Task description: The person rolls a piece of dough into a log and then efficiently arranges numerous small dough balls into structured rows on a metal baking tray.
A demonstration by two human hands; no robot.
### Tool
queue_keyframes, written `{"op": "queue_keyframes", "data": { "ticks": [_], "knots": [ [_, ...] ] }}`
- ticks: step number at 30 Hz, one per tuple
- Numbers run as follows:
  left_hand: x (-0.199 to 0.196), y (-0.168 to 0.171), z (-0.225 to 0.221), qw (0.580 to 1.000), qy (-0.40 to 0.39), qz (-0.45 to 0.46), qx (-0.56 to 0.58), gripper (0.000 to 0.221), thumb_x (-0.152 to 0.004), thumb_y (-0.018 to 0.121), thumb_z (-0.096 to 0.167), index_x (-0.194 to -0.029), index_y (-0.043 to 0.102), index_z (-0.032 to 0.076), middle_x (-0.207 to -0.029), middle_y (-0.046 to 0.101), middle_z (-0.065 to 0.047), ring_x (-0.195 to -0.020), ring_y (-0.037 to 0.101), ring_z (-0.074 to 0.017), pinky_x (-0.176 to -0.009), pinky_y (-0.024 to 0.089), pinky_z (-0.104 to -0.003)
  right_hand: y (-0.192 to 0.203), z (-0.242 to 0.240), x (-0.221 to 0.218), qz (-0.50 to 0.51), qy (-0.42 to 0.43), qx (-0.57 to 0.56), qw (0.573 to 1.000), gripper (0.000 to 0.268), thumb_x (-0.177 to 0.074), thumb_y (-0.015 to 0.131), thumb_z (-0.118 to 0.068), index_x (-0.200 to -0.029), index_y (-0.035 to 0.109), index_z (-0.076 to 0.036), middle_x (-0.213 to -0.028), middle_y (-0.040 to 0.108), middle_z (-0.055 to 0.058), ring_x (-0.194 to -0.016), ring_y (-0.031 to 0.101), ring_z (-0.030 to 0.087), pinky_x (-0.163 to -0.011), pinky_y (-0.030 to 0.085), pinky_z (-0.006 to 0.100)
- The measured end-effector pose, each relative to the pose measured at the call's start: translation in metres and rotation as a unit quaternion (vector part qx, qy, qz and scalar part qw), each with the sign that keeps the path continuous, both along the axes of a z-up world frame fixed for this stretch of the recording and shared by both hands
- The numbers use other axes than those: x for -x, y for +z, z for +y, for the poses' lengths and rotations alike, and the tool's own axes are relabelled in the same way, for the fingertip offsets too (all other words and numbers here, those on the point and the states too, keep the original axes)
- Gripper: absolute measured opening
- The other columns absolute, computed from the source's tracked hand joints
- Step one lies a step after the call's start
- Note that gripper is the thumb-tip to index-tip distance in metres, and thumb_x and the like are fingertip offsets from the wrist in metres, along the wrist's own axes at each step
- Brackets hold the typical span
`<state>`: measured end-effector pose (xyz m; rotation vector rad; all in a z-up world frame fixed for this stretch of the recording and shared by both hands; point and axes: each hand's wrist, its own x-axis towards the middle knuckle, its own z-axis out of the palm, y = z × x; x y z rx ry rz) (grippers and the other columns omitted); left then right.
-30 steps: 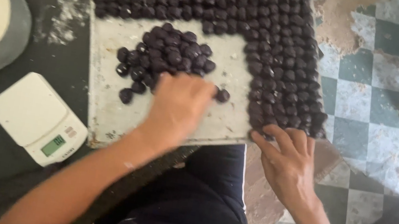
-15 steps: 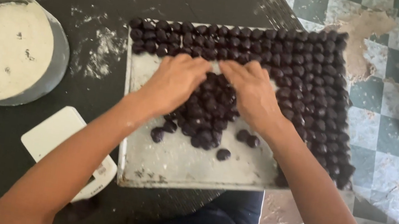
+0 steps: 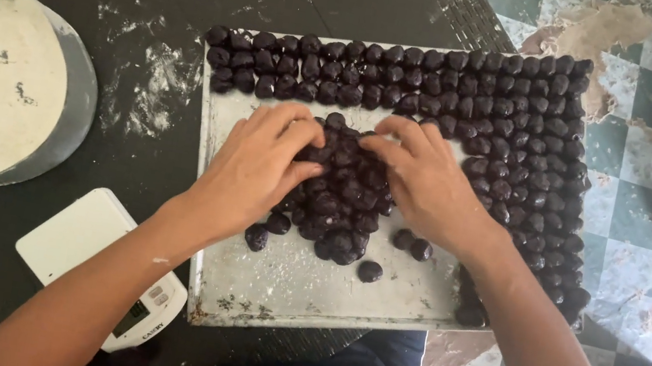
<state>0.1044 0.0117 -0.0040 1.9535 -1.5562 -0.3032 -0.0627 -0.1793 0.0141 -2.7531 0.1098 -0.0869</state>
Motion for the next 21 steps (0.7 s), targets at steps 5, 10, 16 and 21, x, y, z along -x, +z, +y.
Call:
{"op": "queue_keyframes", "data": {
  "ticks": [5,10,16,21],
  "knots": [
    [0.005,0.025,0.01,0.999,-0.017,0.031,-0.04,0.033,-0.099,0.052,0.027,-0.131,0.049,0.018,-0.099,0.058,-0.009,-0.098,0.059,-0.0313,-0.079,0.044,-0.041,-0.004,-0.007,0.006,-0.001,-0.008,-0.049,0.999,0.041,-0.084,0.057,0.001,-0.123,0.059,-0.011,-0.114,0.064,0.005,-0.097,0.056,0.025,-0.085,0.043,0.036],
    [0.001,0.013,0.015,0.999,-0.006,-0.014,-0.031,0.026,-0.098,0.054,0.027,-0.12,0.059,0.013,-0.103,0.06,-0.012,-0.094,0.062,-0.0312,-0.078,0.048,-0.041,0.006,-0.008,0.004,-0.011,0.013,0.033,0.999,0.048,-0.083,0.064,-0.004,-0.13,0.057,-0.01,-0.111,0.06,0.011,-0.093,0.054,0.027,-0.081,0.045,0.036],
    [0.003,0.028,0.015,0.987,0.084,0.126,0.057,0.022,-0.098,0.061,0.019,-0.116,0.062,0.009,-0.098,0.067,-0.011,-0.092,0.068,-0.0287,-0.083,0.052,-0.039,-0.012,-0.017,0.023,-0.072,-0.075,-0.022,0.994,0.026,-0.083,0.076,-0.018,-0.108,0.068,-0.013,-0.102,0.063,0.004,-0.089,0.061,0.022,-0.077,0.05,0.033],
    [0.024,0.039,-0.034,0.973,0.062,0.19,0.116,0.021,-0.093,0.064,0.018,-0.112,0.059,0.01,-0.105,0.069,-0.014,-0.103,0.067,-0.0361,-0.089,0.05,-0.048,0.022,-0.044,0.046,-0.17,-0.247,-0.097,0.949,0.028,-0.088,0.081,-0.009,-0.113,0.068,-0.013,-0.098,0.069,0.003,-0.085,0.068,0.02,-0.074,0.053,0.029]
  ]
}}
